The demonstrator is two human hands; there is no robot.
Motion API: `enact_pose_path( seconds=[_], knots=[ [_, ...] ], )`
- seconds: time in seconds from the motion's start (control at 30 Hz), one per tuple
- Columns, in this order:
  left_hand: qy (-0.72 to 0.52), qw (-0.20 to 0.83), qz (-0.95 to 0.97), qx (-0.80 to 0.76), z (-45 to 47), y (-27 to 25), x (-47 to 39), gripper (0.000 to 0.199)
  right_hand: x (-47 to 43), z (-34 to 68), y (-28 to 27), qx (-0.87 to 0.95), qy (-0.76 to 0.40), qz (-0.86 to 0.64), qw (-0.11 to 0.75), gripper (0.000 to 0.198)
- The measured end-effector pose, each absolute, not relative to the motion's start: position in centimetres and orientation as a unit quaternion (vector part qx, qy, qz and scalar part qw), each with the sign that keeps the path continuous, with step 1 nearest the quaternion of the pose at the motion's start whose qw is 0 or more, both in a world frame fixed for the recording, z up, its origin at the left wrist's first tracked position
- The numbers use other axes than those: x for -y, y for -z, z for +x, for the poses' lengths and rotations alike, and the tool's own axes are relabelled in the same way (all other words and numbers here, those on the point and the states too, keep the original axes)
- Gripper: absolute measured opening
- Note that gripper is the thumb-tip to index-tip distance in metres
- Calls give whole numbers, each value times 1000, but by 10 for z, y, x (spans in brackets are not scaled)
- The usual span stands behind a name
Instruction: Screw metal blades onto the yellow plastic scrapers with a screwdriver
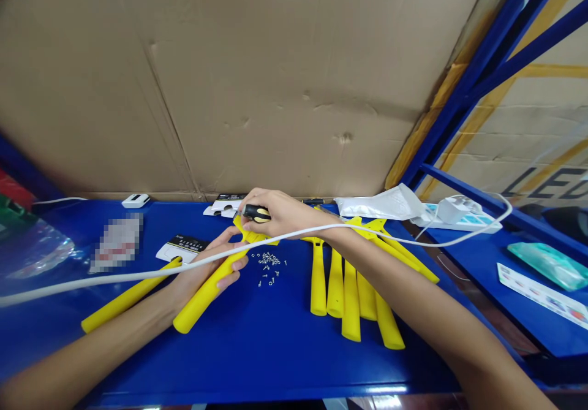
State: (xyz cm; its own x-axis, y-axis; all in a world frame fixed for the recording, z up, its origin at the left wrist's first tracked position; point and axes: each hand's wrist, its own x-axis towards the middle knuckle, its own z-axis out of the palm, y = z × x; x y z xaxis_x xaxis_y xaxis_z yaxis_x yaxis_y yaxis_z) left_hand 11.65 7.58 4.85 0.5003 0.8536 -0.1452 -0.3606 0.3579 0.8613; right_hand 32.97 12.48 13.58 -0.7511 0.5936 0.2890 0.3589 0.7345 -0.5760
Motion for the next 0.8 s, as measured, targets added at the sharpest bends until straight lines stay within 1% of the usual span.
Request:
enact_pose_path(
  seconds=[0.07,0.3,0.5,0.57,0.63,0.8],
  knots=[
    [-384,768,410,-309,117,-51,-74,44,-126,330,-135,898,-262,-264,234,9],
    [-378,765,407,-325,117,-52,-72,47,-130,330,-132,901,-244,-290,213,5],
    [-381,792,368,-303,118,-51,-74,43,-132,333,-131,890,-220,-355,180,22],
    [-394,794,351,-301,117,-52,-75,40,-131,335,-136,889,-210,-355,199,30],
    [-407,792,337,-307,116,-51,-76,37,-130,338,-145,884,-197,-349,243,36],
    [-422,788,307,-326,111,-40,-85,35,-134,343,-177,857,-215,-298,361,41]
  ],
)
